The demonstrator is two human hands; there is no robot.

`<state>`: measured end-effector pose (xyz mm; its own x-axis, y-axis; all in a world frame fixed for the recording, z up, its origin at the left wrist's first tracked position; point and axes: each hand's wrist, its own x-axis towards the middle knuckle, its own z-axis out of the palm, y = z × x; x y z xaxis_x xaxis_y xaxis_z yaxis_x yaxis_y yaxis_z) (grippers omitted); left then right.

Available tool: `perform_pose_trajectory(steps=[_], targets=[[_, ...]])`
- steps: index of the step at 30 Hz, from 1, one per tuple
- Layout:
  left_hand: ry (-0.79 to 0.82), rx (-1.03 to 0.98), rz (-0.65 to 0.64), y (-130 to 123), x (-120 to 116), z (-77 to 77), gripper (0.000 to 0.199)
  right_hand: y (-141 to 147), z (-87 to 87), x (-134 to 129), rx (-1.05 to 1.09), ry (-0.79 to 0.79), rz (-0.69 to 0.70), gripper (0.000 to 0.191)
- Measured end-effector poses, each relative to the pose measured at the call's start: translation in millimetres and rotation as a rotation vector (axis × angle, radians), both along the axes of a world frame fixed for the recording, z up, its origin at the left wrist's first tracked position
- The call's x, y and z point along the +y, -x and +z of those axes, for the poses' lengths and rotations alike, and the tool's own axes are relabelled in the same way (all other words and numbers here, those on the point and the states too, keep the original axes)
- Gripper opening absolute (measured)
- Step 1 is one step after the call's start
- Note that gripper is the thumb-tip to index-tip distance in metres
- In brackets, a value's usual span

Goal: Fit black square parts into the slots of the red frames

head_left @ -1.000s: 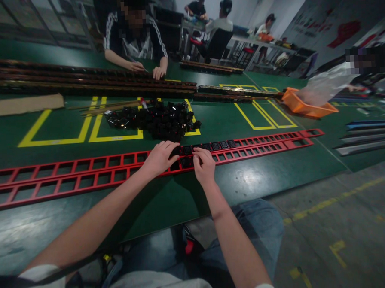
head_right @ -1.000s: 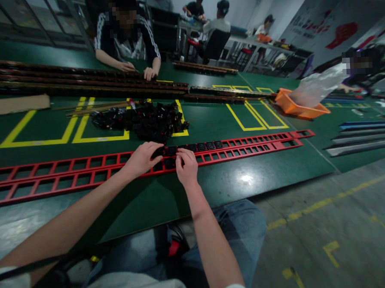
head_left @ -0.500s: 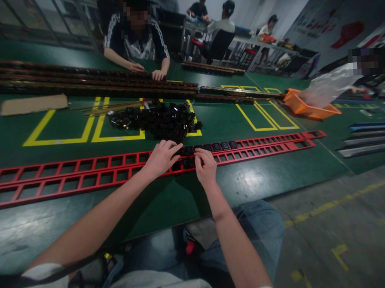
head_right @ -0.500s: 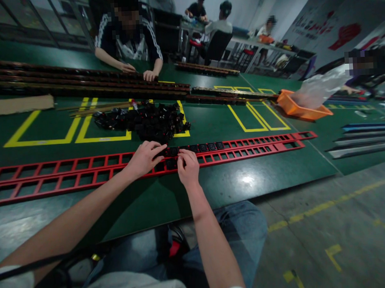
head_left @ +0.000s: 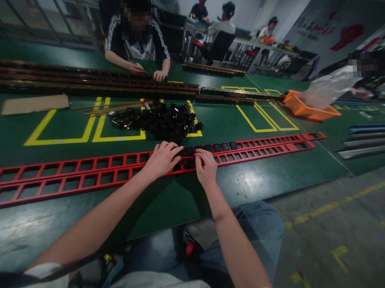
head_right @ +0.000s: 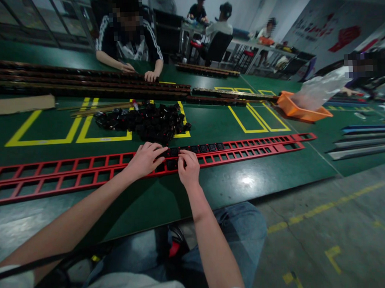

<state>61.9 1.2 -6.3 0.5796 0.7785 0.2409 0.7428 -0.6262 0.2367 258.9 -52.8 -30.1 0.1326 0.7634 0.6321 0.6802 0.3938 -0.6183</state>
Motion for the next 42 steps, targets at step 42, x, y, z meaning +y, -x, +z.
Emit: perform_pose_trajectory(steps=[42], targets=[[0.086,-0.108,0.3,49,38,-5.5,0.038,0,0.4,1,0.0,0.012,0.0,0.024]])
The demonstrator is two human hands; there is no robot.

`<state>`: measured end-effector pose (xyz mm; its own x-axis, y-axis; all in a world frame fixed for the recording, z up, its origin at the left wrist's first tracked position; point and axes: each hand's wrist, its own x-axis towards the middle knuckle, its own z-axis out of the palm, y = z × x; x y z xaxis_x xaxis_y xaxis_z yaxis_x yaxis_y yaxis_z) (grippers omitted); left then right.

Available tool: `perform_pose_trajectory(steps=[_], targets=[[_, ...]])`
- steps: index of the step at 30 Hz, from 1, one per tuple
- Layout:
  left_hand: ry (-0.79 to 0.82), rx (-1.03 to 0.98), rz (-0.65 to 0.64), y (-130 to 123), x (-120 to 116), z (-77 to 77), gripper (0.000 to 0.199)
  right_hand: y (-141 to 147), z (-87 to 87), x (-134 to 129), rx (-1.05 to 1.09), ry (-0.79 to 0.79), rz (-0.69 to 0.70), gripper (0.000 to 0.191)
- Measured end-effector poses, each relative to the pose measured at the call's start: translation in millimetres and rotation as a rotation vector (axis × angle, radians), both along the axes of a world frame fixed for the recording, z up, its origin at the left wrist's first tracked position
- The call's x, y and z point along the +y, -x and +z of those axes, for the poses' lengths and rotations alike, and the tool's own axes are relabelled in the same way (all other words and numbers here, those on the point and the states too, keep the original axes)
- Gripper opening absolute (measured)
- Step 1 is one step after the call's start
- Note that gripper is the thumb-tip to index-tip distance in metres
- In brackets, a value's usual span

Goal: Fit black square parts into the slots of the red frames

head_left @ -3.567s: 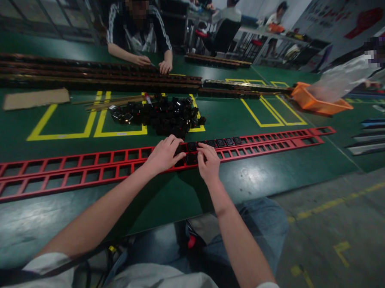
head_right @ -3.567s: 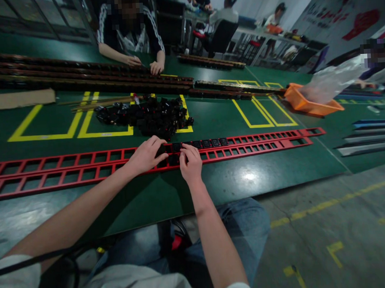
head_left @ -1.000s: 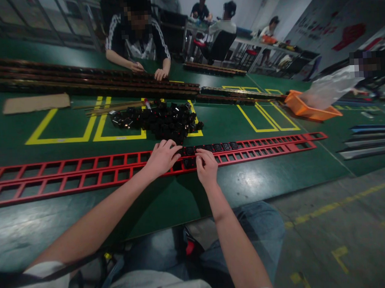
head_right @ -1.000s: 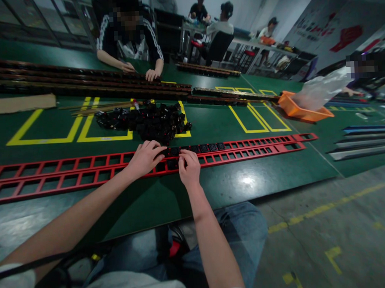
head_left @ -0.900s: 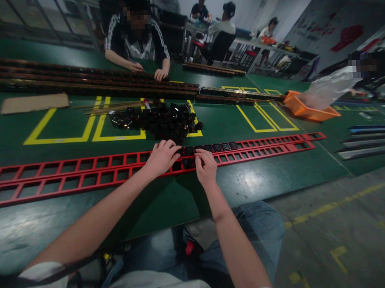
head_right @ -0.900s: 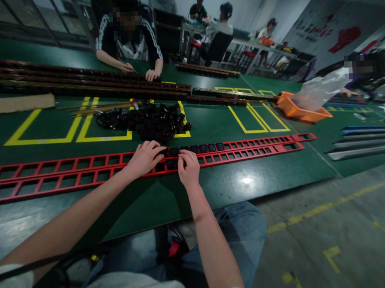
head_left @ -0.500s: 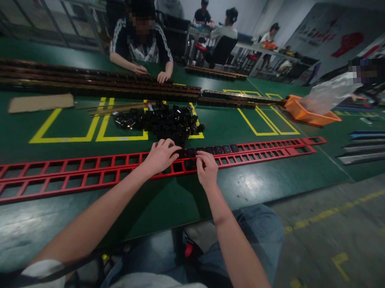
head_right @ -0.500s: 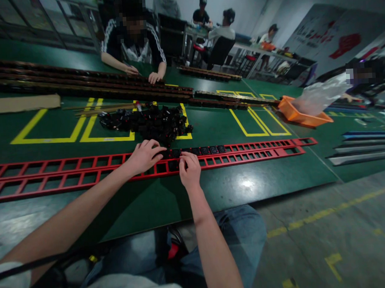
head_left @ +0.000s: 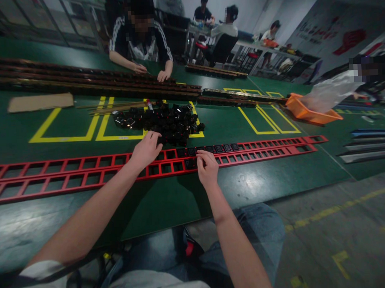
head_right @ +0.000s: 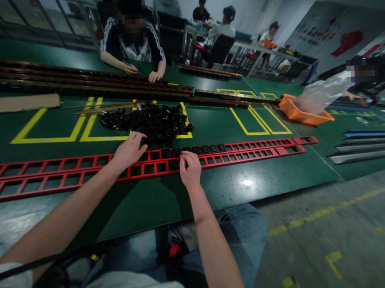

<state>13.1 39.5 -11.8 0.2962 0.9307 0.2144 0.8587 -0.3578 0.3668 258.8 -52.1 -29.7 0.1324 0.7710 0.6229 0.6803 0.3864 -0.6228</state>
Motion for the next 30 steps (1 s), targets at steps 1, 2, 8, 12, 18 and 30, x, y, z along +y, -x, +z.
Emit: perform_pose_trajectory(steps=[1,2,8,12,18,30], targets=[[0.012,-0.013,0.003,0,0,0.8,0.034,0,-0.1,0,-0.001,-0.004,0.0,0.024],[0.024,-0.027,0.001,0,0,1.1,0.031,0,-0.2,0,-0.002,-0.006,0.001,0.024],[-0.004,-0.151,-0.048,1,3,-5.2,0.045,-1,-0.4,0,0.006,0.012,0.007,0.024],[-0.086,-0.194,-0.102,3,6,-11.9,0.052,-1,-0.5,0,-0.014,0.007,0.0,0.024],[-0.174,-0.222,-0.136,1,6,-11.3,0.049,-1,-1.8,1,-0.024,-0.009,-0.004,0.024],[-0.163,-0.231,-0.26,0,2,-6.0,0.042,-1,-0.8,0,-0.016,-0.005,0.006,0.024]])
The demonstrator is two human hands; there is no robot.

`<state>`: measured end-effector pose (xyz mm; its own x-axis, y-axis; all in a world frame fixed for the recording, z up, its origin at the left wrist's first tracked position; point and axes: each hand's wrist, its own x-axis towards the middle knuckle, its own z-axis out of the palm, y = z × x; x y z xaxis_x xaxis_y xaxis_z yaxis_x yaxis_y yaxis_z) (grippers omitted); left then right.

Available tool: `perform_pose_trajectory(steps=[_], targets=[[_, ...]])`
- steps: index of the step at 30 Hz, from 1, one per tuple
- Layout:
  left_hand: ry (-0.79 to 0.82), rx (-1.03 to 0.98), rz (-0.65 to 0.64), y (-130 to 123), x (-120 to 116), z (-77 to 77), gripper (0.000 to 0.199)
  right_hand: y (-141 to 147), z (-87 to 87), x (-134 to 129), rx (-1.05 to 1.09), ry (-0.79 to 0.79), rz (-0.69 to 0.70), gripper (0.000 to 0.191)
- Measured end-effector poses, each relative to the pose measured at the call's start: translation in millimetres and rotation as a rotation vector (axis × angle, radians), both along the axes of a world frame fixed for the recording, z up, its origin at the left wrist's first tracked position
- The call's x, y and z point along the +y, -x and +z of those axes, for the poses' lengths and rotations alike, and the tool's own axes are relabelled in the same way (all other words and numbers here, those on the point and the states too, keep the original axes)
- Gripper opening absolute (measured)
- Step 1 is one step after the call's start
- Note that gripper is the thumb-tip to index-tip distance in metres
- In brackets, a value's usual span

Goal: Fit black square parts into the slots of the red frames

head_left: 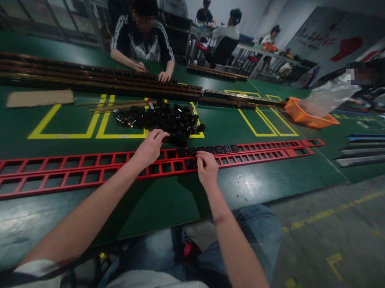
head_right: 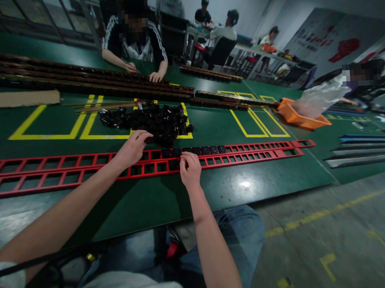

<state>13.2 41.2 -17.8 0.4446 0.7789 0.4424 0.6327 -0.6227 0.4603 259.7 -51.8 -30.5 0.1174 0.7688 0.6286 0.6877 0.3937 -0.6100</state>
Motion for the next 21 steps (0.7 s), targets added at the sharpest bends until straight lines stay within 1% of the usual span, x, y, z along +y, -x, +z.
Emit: perform_pose_trajectory(steps=[2,4,8,10,14,16,21], targets=[[0.002,-0.019,-0.039,-0.2,-0.3,1.3,0.031,-0.2,-0.3,0.2,0.002,-0.005,0.003,0.024],[0.004,-0.035,-0.051,-0.2,-0.5,1.5,0.026,-0.5,-0.7,0.4,-0.001,-0.002,0.001,0.024],[0.023,-0.011,-0.006,0.3,-0.8,0.8,0.022,-1.0,-1.3,0.4,-0.008,0.004,0.002,0.023],[0.034,0.009,0.009,0.4,-1.8,2.0,0.024,-1.1,-1.3,0.3,-0.004,-0.001,0.003,0.023],[0.038,0.032,0.033,0.1,-4.8,6.5,0.041,-0.8,-0.9,0.1,0.0,-0.008,0.007,0.024],[0.034,0.05,0.037,0.2,-5.8,7.7,0.046,-0.7,-0.6,-0.1,-0.001,-0.007,0.009,0.023],[0.032,0.092,0.041,0.3,-6.7,8.1,0.044,-0.6,-0.4,-0.2,-0.003,-0.006,0.006,0.023]])
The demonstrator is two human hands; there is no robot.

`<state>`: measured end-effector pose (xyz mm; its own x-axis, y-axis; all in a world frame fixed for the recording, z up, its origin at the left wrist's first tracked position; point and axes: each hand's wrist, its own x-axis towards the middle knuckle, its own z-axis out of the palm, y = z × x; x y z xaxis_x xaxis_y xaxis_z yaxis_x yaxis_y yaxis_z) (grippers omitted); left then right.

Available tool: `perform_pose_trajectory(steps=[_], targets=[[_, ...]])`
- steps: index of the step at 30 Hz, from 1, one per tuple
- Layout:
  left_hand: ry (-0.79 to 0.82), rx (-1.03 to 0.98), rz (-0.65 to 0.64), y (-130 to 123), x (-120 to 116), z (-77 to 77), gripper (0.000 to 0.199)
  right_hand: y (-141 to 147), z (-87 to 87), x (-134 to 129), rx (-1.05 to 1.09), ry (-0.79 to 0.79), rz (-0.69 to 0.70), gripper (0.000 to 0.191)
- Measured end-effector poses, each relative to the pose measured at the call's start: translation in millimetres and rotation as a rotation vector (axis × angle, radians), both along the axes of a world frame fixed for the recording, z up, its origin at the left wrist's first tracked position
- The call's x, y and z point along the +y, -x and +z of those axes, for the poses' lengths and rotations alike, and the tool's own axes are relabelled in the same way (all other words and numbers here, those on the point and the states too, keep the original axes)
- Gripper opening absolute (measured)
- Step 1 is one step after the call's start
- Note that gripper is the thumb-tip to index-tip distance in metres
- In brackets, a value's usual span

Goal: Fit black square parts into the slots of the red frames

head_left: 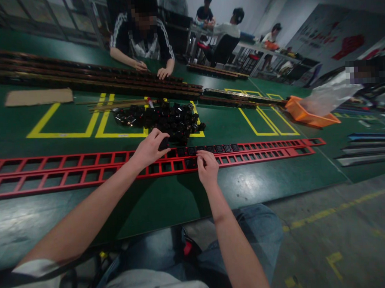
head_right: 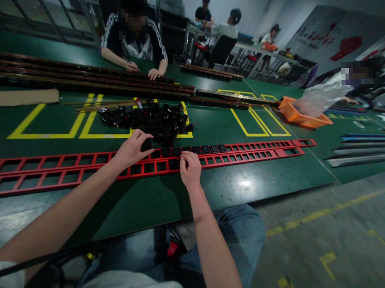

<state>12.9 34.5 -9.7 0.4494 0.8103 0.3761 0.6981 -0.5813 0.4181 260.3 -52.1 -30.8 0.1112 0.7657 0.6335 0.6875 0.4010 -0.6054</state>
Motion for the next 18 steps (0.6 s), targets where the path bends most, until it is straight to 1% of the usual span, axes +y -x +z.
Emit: perform_pose_trajectory(steps=[7,18], targets=[[0.03,0.057,0.045,-1.6,-3.8,5.0,0.041,0.5,0.1,0.2,0.011,0.004,0.002,0.024],[0.116,0.065,0.038,-3.5,-4.9,6.7,0.042,0.0,-0.9,0.8,0.012,-0.006,0.006,0.024]])
